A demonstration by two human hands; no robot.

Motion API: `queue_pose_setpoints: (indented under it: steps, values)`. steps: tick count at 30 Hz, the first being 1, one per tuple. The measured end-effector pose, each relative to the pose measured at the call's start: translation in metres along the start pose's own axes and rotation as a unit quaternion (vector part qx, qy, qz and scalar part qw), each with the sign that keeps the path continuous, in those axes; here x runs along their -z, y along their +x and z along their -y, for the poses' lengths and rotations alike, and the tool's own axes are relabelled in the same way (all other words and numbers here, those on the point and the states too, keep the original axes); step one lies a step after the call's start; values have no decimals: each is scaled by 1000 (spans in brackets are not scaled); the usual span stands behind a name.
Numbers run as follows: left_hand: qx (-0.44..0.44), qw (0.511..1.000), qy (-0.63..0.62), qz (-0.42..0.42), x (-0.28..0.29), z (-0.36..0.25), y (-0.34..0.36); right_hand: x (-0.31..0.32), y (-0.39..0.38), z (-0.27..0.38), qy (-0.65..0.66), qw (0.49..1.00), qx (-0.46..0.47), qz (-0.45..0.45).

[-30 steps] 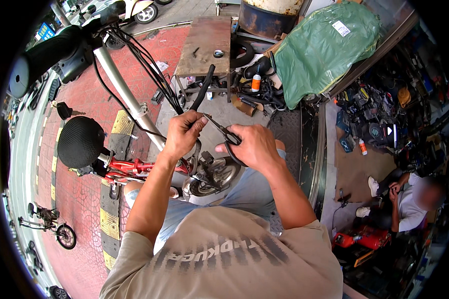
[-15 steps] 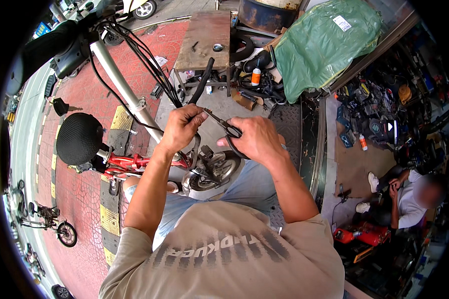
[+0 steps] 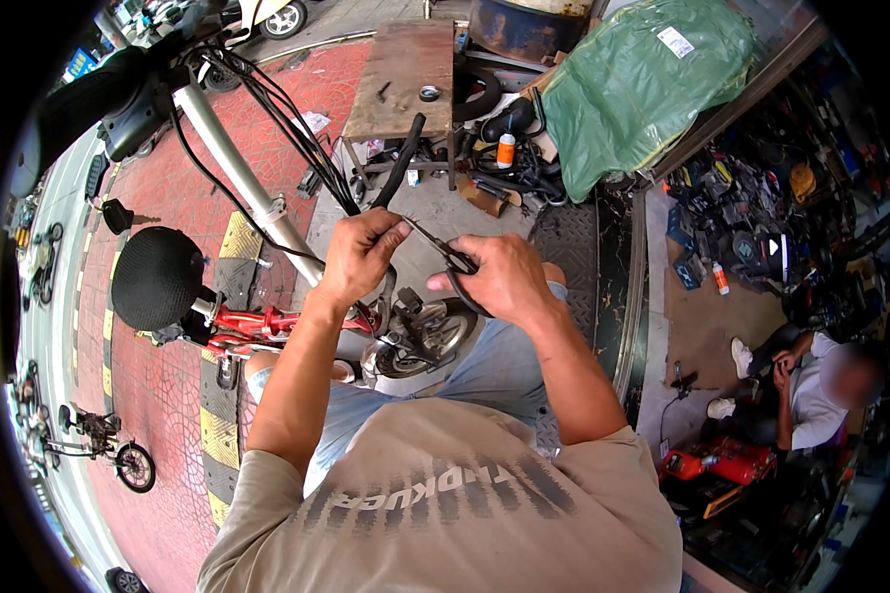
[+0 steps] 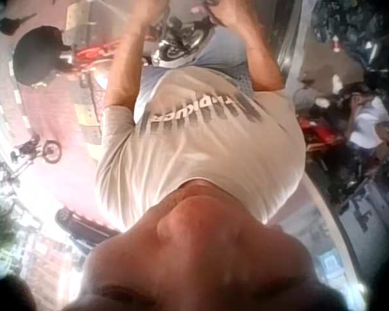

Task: The person works on a red bicycle in a cluttered workshop, handling the handlebar stem and a black control unit. They use pliers to strip wires and connect them to a circuit board, then attach the unit to the handlebar stem.

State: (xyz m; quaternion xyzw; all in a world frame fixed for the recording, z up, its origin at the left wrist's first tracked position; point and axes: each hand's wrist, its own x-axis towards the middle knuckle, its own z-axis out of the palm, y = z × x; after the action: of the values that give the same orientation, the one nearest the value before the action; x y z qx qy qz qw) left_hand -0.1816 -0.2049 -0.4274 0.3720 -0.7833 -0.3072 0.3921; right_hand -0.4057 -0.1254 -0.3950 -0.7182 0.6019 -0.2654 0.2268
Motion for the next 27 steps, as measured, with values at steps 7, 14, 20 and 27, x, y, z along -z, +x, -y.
queue_pose_setpoints:
  steps: [7, 14, 20, 27]
  values:
    - [31, 999, 7, -25, -4, 0, -3, -4, -3, 12, 5, 999, -42, -10]
    - [21, 1000, 7, -18, -2, -3, 2, -4, -5, 3, 7, 1000, -17, -21]
    - [1, 1000, -9, -15, -5, 2, 0, -1, -2, 0, -24, 1000, -20, 1]
    - [-4, 1000, 3, -5, -4, 0, 1, 2, -1, 4, -72, 997, -5, -5]
